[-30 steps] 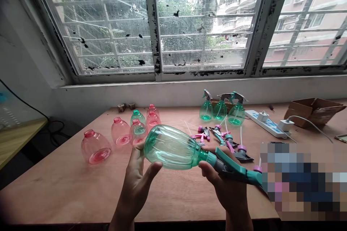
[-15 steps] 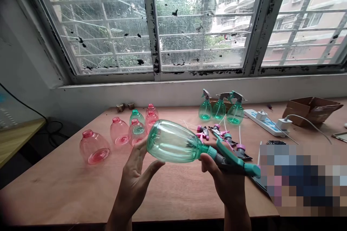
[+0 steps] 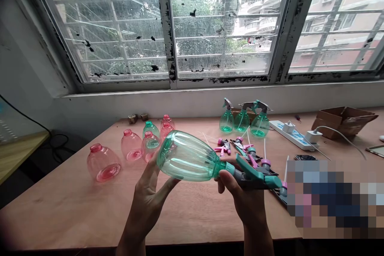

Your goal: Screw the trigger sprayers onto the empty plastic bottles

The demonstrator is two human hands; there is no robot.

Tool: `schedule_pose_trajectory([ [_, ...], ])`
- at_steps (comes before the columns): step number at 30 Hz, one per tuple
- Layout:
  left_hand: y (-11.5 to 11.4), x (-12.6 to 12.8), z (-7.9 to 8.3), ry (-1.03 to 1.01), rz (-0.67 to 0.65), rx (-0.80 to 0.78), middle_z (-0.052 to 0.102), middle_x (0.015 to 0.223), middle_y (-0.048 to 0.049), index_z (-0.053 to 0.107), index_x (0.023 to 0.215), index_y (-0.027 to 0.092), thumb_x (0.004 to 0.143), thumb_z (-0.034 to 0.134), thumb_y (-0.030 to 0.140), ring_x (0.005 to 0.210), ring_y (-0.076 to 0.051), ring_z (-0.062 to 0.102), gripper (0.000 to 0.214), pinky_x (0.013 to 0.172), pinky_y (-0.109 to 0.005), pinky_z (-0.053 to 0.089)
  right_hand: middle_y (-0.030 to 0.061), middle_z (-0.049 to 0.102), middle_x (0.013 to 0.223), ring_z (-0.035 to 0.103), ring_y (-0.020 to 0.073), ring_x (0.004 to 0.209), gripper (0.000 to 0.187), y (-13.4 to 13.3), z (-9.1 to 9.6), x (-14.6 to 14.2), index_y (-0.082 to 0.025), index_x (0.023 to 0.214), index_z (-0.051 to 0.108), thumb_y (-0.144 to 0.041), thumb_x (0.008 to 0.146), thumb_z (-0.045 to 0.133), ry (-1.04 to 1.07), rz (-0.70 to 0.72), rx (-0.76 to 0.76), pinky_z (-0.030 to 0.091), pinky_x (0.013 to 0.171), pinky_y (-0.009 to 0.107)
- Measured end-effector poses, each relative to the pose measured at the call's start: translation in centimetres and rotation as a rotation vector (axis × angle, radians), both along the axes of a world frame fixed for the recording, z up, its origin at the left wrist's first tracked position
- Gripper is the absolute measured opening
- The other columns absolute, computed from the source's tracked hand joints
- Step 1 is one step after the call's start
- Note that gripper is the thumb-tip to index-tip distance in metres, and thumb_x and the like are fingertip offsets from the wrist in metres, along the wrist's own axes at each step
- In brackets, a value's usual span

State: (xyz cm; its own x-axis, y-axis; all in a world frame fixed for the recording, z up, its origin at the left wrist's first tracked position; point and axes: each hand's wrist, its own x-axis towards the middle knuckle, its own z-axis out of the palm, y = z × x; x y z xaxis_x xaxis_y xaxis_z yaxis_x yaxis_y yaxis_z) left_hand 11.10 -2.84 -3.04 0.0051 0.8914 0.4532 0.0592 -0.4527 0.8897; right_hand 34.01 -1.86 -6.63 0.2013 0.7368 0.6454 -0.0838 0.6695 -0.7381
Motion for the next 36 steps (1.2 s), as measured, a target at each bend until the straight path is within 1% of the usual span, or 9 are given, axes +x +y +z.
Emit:
schedule_pose_trajectory([
  [6,-0.2,0.0,-0.1,-0.001,-0.051,-0.005,0.062,0.164,-0.0073,0.057,0.159,0.036,0.094,0.088,0.051,0.160,-0.036,0.048,0.073,0.134,-0.056,0.036,-0.0053,0.069,0.062,0.067,0.0176,0.052,0.019,0.1,-0.1,0.3,-0.028,0.118,0.076,-0.035,0.102,0.083,0.005,-0.021,-0.024,0.056,0.057,0.032],
  [9,0.0,0.1,0.0,-0.053,-0.036,-0.023,0.067,0.157,-0.0068,0.060,0.155,0.035,0.097,0.084,0.052,0.156,-0.035,0.053,0.065,0.131,-0.055,0.041,-0.0057,0.069,0.066,0.066,0.0161,0.056,0.027,-0.4,0.4,0.0,-0.028,0.119,0.077,-0.029,0.096,0.090,-0.049,-0.064,0.021,0.056,0.053,0.028],
  [12,0.3,0.1,0.1,-0.033,-0.016,-0.006,0.067,0.158,-0.0044,0.064,0.152,0.039,0.099,0.084,0.047,0.158,-0.034,0.051,0.057,0.133,-0.056,0.038,-0.0058,0.071,0.068,0.067,0.0152,0.057,0.026,-0.6,0.9,-0.5,-0.029,0.118,0.077,-0.028,0.095,0.090,-0.061,-0.115,0.077,0.057,0.053,0.026],
  [15,0.2,-0.1,-0.1,-0.011,0.012,0.049,0.063,0.163,-0.0026,0.063,0.153,0.046,0.099,0.085,0.042,0.160,-0.034,0.049,0.059,0.135,-0.058,0.035,-0.0060,0.069,0.063,0.065,0.0145,0.054,0.020,-0.7,1.1,-0.9,-0.028,0.112,0.078,-0.037,0.098,0.088,-0.031,-0.144,0.016,0.056,0.053,0.026],
  [21,-0.4,-0.2,-0.5,-0.051,-0.050,0.166,0.063,0.163,-0.0060,0.059,0.156,0.046,0.096,0.088,0.043,0.161,-0.036,0.049,0.067,0.135,-0.060,0.037,-0.0061,0.068,0.061,0.064,0.0143,0.052,0.026,-1.3,1.2,-1.1,-0.028,0.109,0.078,-0.046,0.095,0.091,0.018,-0.068,-0.008,0.053,0.052,0.026],
  [25,-0.3,-0.2,-0.6,-0.094,-0.057,0.172,0.061,0.166,-0.0055,0.062,0.150,0.044,0.097,0.087,0.038,0.161,-0.035,0.049,0.059,0.133,-0.060,0.040,-0.0055,0.069,0.061,0.065,0.0151,0.052,0.026,-1.1,1.0,-0.8,-0.027,0.110,0.079,-0.041,0.094,0.092,0.012,-0.068,0.016,0.053,0.054,0.027],
  [30,-0.1,-0.5,-0.8,0.011,-0.063,0.274,0.047,0.178,0.0004,0.062,0.149,0.049,0.105,0.077,0.025,0.170,-0.030,0.035,0.052,0.138,-0.056,0.033,-0.0053,0.071,0.065,0.064,0.0146,0.043,0.017,0.0,0.1,0.1,-0.028,0.112,0.074,-0.044,0.105,0.077,0.155,0.155,-0.016,0.047,0.044,0.025],
  [34,0.0,-0.6,-0.9,0.063,-0.091,0.187,0.052,0.173,-0.0078,0.053,0.159,0.043,0.100,0.084,0.039,0.167,-0.037,0.039,0.067,0.137,-0.062,0.031,-0.0051,0.071,0.063,0.067,0.0159,0.046,0.012,0.1,0.0,0.6,-0.028,0.116,0.074,-0.034,0.106,0.077,0.028,0.099,0.091,0.052,0.047,0.026],
  [36,0.1,-0.6,-0.9,0.037,-0.072,0.158,0.054,0.171,-0.0096,0.056,0.157,0.040,0.100,0.082,0.047,0.164,-0.040,0.041,0.063,0.135,-0.064,0.032,-0.0049,0.071,0.063,0.067,0.0161,0.048,0.017,-0.2,0.1,0.5,-0.027,0.117,0.075,-0.030,0.102,0.082,-0.044,0.020,0.110,0.055,0.048,0.026],
])
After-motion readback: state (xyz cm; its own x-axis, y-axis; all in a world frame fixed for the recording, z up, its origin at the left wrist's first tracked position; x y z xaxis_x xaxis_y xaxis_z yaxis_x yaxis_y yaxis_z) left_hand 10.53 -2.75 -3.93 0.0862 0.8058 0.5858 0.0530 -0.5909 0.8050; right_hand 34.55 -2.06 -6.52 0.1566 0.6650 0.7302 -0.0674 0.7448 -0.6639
